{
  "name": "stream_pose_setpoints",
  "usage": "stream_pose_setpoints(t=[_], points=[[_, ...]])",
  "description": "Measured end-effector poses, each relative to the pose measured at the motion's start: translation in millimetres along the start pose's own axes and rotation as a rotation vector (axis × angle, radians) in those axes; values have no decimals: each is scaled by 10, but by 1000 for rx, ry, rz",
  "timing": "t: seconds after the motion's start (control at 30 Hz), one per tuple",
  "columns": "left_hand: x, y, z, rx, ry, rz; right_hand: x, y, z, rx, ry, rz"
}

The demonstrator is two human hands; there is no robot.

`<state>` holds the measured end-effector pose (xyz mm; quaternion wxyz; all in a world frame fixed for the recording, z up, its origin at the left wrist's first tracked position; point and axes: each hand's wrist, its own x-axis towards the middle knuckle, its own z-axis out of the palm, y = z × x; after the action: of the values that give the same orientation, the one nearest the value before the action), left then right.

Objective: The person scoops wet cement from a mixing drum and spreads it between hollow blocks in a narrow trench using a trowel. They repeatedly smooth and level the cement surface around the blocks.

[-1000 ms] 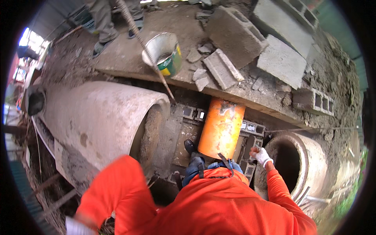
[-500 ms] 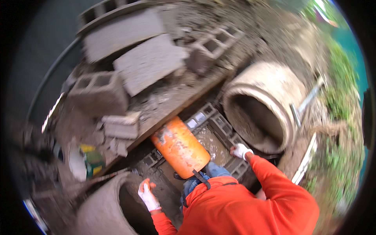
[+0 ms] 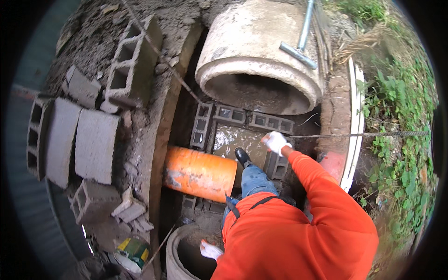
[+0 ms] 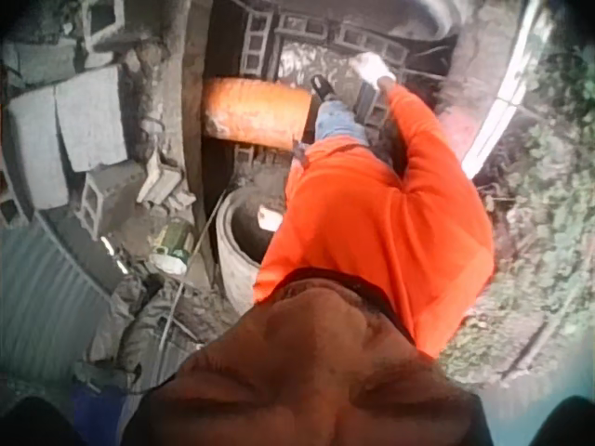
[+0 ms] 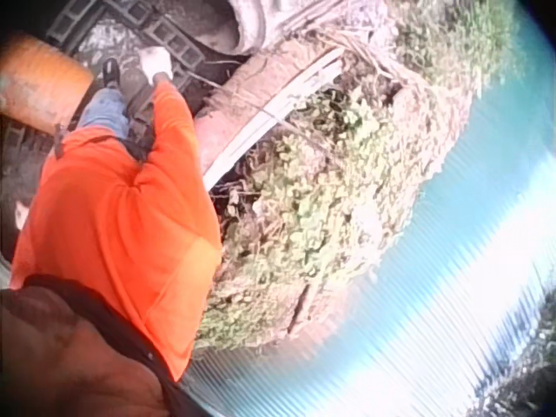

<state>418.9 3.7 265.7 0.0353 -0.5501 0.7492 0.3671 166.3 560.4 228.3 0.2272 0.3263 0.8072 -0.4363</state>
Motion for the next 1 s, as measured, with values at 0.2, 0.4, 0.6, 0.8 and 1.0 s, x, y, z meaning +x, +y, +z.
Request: stream_pose_setpoints(t=[0.2,0.4,0.6,0.8,1.0], points=[[403,733,180,-337,-209,149,-165,21,-128,-160,142,-255],[554,773,231,-645,-185,206,-394,627,316,-281,255,-407],[602,772,-41,-280,-309,326,-306,-512,546,159,142,-401],[479,1049,83,-538,-252,304,-224,-2466,1197,95,-165,-900],[-30,1008,61,-571,149,40,-285,-2976,2135,-175,-521,-996]])
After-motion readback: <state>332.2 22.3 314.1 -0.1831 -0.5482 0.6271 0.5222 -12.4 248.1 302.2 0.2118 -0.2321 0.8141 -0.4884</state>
